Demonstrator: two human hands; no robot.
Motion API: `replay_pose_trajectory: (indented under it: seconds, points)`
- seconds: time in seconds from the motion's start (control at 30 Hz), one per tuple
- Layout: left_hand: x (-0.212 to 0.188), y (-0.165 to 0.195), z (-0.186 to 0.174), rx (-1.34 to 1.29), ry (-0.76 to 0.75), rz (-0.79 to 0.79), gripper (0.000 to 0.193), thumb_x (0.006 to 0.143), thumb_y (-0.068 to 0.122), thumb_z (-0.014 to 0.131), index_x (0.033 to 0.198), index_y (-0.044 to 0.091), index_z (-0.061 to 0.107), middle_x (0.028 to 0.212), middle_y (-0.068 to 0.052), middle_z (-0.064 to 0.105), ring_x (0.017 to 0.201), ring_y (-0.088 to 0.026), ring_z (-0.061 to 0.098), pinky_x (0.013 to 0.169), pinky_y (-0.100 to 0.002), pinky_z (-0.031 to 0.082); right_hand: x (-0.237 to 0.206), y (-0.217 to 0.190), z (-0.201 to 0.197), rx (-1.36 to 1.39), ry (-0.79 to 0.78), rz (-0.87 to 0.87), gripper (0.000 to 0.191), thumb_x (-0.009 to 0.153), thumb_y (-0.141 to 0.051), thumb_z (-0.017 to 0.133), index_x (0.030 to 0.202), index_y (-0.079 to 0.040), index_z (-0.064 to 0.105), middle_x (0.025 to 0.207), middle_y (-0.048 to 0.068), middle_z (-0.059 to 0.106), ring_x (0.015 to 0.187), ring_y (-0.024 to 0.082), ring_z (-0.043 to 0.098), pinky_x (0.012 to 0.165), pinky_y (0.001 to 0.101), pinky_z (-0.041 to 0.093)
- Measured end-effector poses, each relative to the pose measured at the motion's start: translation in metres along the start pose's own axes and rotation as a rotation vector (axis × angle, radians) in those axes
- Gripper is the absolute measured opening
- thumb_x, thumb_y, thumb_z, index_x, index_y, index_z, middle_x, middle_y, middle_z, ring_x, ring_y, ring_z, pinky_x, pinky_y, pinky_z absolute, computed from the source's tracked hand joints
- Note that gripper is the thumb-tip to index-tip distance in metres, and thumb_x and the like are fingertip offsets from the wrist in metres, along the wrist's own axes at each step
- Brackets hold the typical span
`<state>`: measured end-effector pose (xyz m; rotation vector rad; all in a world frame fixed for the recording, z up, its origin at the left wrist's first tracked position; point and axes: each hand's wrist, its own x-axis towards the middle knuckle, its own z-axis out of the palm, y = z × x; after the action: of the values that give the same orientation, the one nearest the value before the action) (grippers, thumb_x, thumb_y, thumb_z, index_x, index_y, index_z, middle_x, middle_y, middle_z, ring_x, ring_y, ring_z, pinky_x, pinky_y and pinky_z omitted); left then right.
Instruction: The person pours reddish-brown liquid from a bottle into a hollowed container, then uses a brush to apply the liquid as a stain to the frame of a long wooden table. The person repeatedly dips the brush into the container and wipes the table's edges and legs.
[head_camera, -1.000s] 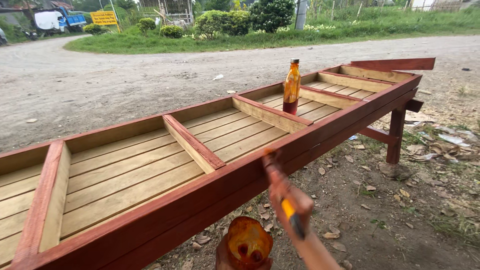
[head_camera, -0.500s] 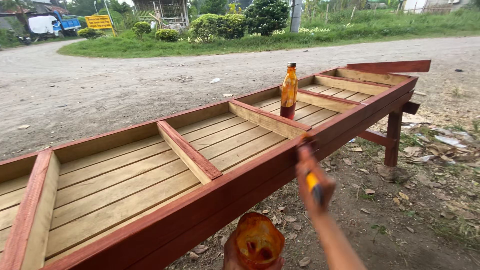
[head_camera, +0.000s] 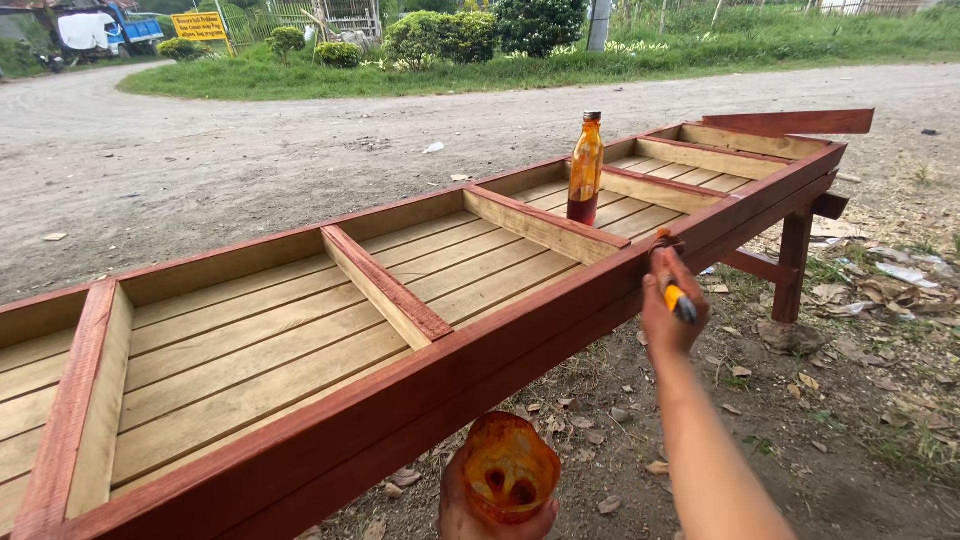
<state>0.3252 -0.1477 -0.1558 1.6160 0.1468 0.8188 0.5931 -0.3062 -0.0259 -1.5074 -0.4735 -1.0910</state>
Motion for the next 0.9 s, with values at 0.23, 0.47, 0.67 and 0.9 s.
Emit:
replay_pose_trajectory:
  seconds: [0.23, 0.47, 0.67, 0.9]
  points:
    - [0.003, -0.010, -0.021, -0.120, -0.143, -0.094, 0.111, 0.052, 0.022, 0.099, 0.141, -0.002, 0.037, 0.124, -0.017, 0.071, 0.112, -0.026, 0.076, 0.095, -0.041, 0.058, -0.164, -0.094, 0.008, -0.030, -0.171, -0.085, 0.030, 0.096, -0.012, 0.069, 0.126, -0.008, 0.071, 0.122, 0.012, 0.076, 0.098, 0.015, 0.080, 0.074, 0.0264, 0.065]
    - [0.008, -0.020, -0.027, -0.111, -0.179, -0.098, 0.108, 0.051, 0.023, 0.099, 0.138, -0.001, 0.041, 0.122, -0.016, 0.071, 0.111, -0.025, 0.076, 0.096, -0.040, 0.059, -0.105, -0.020, 0.012, 0.136, 0.050, 0.168, 0.042, 0.094, 0.006, 0.067, 0.135, 0.001, 0.064, 0.132, 0.014, 0.070, 0.121, 0.019, 0.068, 0.105, 0.0307, 0.054]
    - [0.006, -0.023, -0.024, -0.101, -0.175, -0.091, 0.105, 0.049, 0.023, 0.099, 0.136, 0.000, 0.044, 0.121, -0.015, 0.072, 0.109, -0.025, 0.077, 0.096, -0.040, 0.059, -0.031, 0.021, -0.001, 0.385, 0.108, 0.491, 0.051, 0.085, 0.009, 0.067, 0.135, -0.002, 0.064, 0.131, 0.012, 0.070, 0.117, 0.021, 0.067, 0.100, 0.0340, 0.057]
    - [0.001, -0.024, -0.018, -0.101, -0.154, -0.079, 0.103, 0.048, 0.024, 0.099, 0.134, 0.001, 0.048, 0.119, -0.014, 0.073, 0.108, -0.024, 0.077, 0.096, -0.039, 0.059, -0.102, -0.019, -0.003, 0.087, -0.061, 0.231, 0.048, 0.089, 0.004, 0.072, 0.137, 0.001, 0.065, 0.133, 0.015, 0.070, 0.120, 0.020, 0.068, 0.102, 0.0305, 0.054]
